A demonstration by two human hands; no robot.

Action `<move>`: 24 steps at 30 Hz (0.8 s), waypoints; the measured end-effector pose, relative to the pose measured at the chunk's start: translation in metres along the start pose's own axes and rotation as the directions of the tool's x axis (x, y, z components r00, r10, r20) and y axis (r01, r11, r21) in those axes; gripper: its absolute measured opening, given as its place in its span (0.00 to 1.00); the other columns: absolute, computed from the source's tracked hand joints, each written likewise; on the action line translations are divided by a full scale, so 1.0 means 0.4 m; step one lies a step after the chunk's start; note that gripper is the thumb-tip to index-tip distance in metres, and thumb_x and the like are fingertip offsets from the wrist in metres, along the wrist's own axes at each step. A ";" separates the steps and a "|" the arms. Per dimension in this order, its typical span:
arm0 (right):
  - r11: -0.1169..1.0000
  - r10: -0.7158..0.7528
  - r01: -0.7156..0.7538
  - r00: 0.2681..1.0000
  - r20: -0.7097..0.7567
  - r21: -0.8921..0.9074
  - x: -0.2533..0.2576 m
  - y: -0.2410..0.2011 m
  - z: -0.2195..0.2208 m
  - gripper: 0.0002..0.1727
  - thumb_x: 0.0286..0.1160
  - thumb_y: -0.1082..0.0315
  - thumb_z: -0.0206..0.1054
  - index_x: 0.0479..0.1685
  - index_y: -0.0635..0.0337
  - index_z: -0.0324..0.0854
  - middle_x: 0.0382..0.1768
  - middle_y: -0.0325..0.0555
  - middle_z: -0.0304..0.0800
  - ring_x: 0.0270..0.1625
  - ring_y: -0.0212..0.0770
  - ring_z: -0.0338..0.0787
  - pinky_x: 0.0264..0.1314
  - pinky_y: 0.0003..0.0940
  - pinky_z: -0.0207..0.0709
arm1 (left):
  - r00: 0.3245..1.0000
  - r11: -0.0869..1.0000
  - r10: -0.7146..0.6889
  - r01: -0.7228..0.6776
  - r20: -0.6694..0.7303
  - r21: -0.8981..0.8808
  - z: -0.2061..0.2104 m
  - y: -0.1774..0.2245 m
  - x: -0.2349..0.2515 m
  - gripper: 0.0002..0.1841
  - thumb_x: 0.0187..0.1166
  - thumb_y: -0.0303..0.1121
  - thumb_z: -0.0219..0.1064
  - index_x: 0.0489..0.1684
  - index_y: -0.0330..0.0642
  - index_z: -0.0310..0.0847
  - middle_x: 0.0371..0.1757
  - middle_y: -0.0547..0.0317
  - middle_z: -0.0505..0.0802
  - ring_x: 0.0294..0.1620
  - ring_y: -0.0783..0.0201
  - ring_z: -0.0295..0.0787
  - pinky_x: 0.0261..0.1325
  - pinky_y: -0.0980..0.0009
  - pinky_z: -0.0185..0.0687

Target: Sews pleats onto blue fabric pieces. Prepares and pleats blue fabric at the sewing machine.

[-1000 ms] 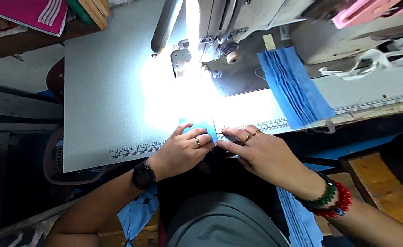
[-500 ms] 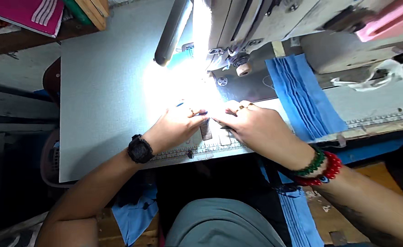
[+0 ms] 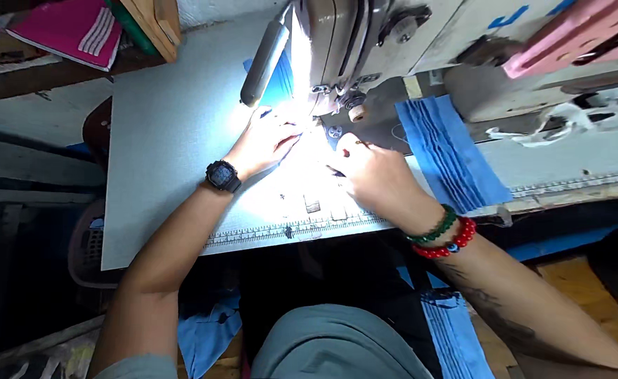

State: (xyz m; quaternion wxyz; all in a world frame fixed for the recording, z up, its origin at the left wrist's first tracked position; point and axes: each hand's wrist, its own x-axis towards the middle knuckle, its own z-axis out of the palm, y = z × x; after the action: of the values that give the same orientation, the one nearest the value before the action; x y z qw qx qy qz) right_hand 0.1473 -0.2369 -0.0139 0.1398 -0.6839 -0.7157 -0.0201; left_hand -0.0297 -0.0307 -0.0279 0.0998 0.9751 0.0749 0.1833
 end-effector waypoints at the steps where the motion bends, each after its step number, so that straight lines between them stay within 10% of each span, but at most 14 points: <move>1: 1.000 0.014 -0.014 1.000 0.004 0.006 -0.017 -0.005 -0.005 0.15 0.70 0.74 0.71 0.56 0.52 0.91 0.53 0.57 0.84 0.38 0.57 0.89 0.29 0.54 0.79 | 1.000 1.000 -0.013 0.013 -0.006 0.002 0.000 -0.006 0.005 0.15 0.87 0.38 0.59 0.58 0.48 0.93 0.62 0.56 0.93 0.71 0.56 0.85 0.87 0.47 0.56; 5: 0.979 0.087 -0.088 0.996 0.016 0.184 -0.093 -0.017 -0.046 0.13 0.69 0.67 0.73 0.53 0.54 0.89 0.39 0.50 0.87 0.31 0.52 0.88 0.25 0.53 0.78 | 0.963 0.965 -0.245 0.233 -0.109 -0.118 -0.013 -0.003 0.059 0.15 0.82 0.32 0.59 0.38 0.34 0.91 0.45 0.44 0.93 0.56 0.50 0.89 0.68 0.53 0.76; 9: 0.953 0.089 -0.108 0.993 0.078 0.285 -0.132 -0.030 -0.060 0.23 0.75 0.42 0.70 0.53 0.50 0.87 0.32 0.42 0.88 0.31 0.45 0.89 0.30 0.49 0.81 | 0.671 0.680 -0.731 0.732 -0.126 -0.051 -0.019 0.003 0.162 0.29 0.79 0.50 0.65 0.70 0.35 0.81 0.70 0.39 0.84 0.75 0.46 0.80 0.76 0.46 0.74; 11: 0.952 0.046 -0.072 0.995 0.094 0.297 -0.137 -0.040 -0.053 0.24 0.79 0.43 0.65 0.59 0.52 0.87 0.38 0.45 0.91 0.36 0.46 0.91 0.35 0.49 0.84 | 0.578 0.577 -0.809 0.816 -0.105 0.043 -0.009 0.035 0.202 0.34 0.70 0.51 0.72 0.70 0.33 0.79 0.76 0.37 0.80 0.79 0.42 0.75 0.72 0.38 0.70; 15: 0.953 0.030 -0.049 0.997 0.068 0.298 -0.131 -0.053 -0.035 0.16 0.81 0.61 0.62 0.60 0.57 0.85 0.40 0.51 0.88 0.38 0.50 0.90 0.38 0.50 0.85 | 0.521 0.609 -0.779 0.762 -0.349 -0.219 0.021 0.002 0.191 0.19 0.83 0.34 0.61 0.68 0.35 0.81 0.66 0.42 0.90 0.72 0.51 0.85 0.76 0.52 0.75; 20: 0.980 0.010 -0.005 1.000 -0.026 0.201 -0.050 -0.106 -0.011 0.09 0.81 0.70 0.65 0.49 0.66 0.84 0.35 0.56 0.86 0.36 0.56 0.90 0.36 0.51 0.85 | 0.123 0.546 -0.814 0.493 -0.567 -0.677 -0.073 -0.072 0.058 0.19 0.88 0.34 0.59 0.65 0.26 0.75 0.61 0.37 0.84 0.63 0.52 0.83 0.69 0.60 0.79; 24: 0.969 0.040 -0.026 0.998 -0.054 0.245 0.078 -0.173 0.026 0.06 0.75 0.75 0.67 0.38 0.69 0.88 0.30 0.61 0.88 0.36 0.62 0.90 0.35 0.59 0.82 | 0.075 0.587 -0.790 0.380 -0.609 -0.715 -0.079 0.016 -0.012 0.18 0.89 0.32 0.56 0.67 0.26 0.71 0.57 0.41 0.85 0.58 0.60 0.83 0.66 0.66 0.79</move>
State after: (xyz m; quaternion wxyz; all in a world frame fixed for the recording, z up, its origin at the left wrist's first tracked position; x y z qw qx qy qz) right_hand 0.0767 -0.2087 -0.0055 0.2442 -0.6724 -0.6969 0.0505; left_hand -0.0454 -0.0327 0.0007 0.2910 0.5417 0.4747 0.6297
